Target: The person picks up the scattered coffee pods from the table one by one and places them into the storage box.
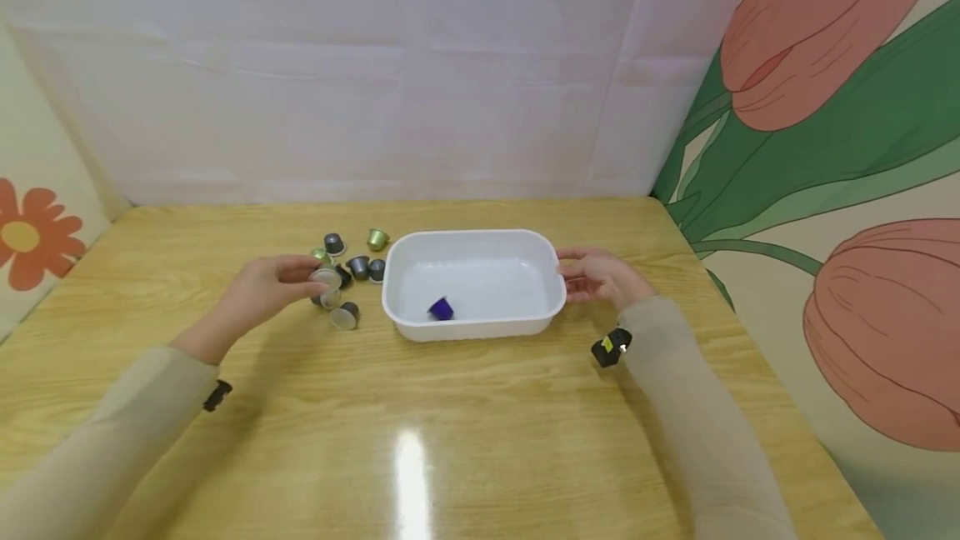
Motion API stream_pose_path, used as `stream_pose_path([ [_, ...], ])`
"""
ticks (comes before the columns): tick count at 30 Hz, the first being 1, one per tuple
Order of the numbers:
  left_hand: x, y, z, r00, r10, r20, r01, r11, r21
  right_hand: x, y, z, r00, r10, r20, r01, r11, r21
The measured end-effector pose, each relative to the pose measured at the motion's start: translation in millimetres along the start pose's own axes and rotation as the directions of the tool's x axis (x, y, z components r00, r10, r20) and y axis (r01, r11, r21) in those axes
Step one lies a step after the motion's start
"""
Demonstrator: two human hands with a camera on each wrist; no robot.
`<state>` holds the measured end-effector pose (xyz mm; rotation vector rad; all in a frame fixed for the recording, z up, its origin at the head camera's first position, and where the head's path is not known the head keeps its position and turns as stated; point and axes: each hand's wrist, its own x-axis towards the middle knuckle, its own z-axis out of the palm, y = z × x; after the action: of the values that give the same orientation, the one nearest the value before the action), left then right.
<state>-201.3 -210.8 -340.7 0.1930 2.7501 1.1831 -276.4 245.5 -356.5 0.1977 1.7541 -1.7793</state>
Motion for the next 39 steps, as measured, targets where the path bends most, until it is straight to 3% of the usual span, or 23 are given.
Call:
stream_pose_path([
  [24, 9.6, 17.9, 20.7, 0.999, 0.042, 0.032, -0.042, 0.999, -0.001, -0.7, 1.5, 1.3, 1.000, -0.003, 0.002, 0.003, 1.000, -0.014],
  [39, 19.2, 33.6, 38.7, 0.996, 0.093, 0.005, -0.093, 0.995, -0.027, 0.3, -0.4, 1.7, 1.000, 0.010, -0.022, -0.010, 1.000, -0.007],
])
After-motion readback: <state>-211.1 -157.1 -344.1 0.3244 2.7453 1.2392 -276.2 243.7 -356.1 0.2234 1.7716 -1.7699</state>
